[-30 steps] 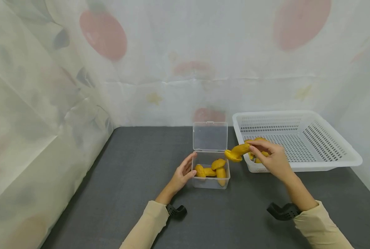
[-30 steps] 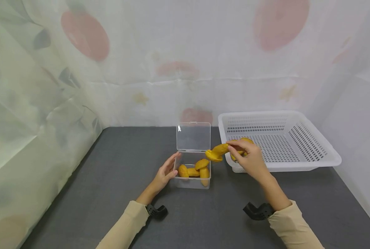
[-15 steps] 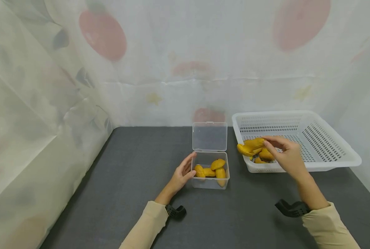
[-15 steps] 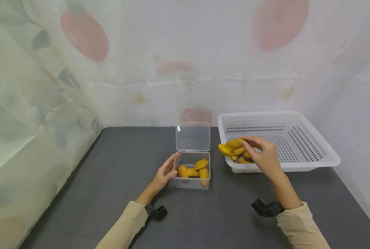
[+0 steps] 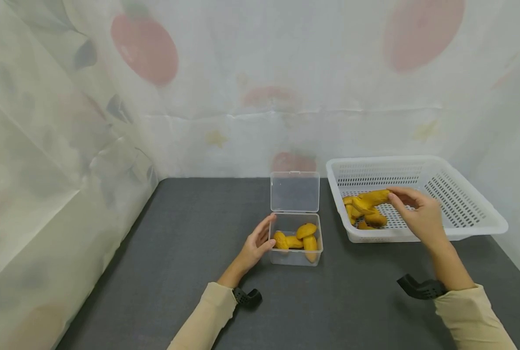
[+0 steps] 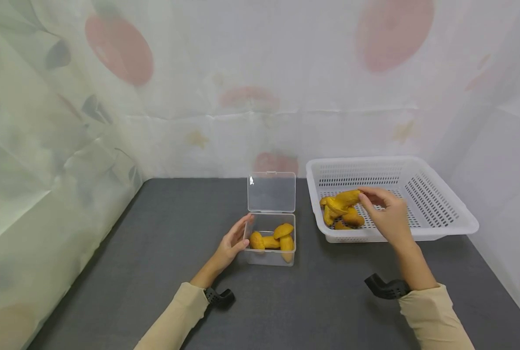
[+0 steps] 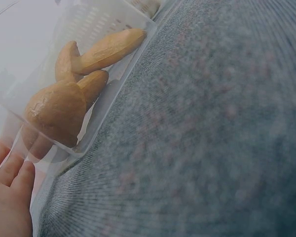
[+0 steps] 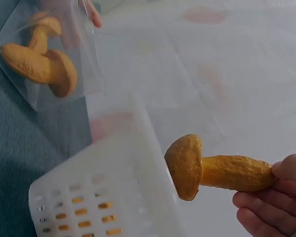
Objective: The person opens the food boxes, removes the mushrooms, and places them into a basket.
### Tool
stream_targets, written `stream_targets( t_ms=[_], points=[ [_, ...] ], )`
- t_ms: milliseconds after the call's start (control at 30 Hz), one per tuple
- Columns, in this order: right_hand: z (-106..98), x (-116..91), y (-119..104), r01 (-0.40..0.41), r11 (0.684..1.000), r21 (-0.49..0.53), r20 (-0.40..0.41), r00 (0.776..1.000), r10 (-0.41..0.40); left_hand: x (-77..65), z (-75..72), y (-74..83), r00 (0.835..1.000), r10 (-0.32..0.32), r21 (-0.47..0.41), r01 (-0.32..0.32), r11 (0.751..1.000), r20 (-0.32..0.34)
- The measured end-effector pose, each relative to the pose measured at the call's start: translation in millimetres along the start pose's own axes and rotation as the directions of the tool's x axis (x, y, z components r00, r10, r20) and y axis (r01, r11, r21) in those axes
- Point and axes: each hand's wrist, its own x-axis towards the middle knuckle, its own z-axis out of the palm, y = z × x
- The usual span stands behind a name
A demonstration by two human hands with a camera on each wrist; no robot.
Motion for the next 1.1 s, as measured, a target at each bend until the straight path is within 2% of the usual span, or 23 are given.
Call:
stream_targets(
  t_ms=[167, 367, 567, 867, 1100],
  points=[
    [-6, -2, 10, -0.040, 0.998, -0.045, -0.016, 0.999, 0.040, 0.0, 0.0, 1.8, 1.000, -0.003, 0.008, 0.003, 1.000, 0.005],
    [-7, -4, 16, -0.018, 0.994, -0.107, -0.022, 1.000, 0.015, 0.2, 0.0, 1.3, 1.000, -0.002, 0.015, 0.002, 1.000, 0.001],
    [-5, -8, 16, -0.034, 0.991, -0.130, 0.003, 0.999, 0.035, 1.0, 0.3, 1.7, 1.000, 0.014, 0.025, -0.014, 1.000, -0.004],
    [4, -9, -2, 0.033, 0.997, -0.066, 0.028, 0.999, -0.032, 1.5, 0.5, 2.2, 1.000, 0.015, 0.010, -0.015, 1.000, -0.009],
    [15, -14, -19, 0.028, 1.000, -0.011, 0.080, 0.996, -0.027, 1.2, 0.4, 1.3, 1.000, 0.021, 0.010, -0.021, 1.000, -0.006]
  ],
)
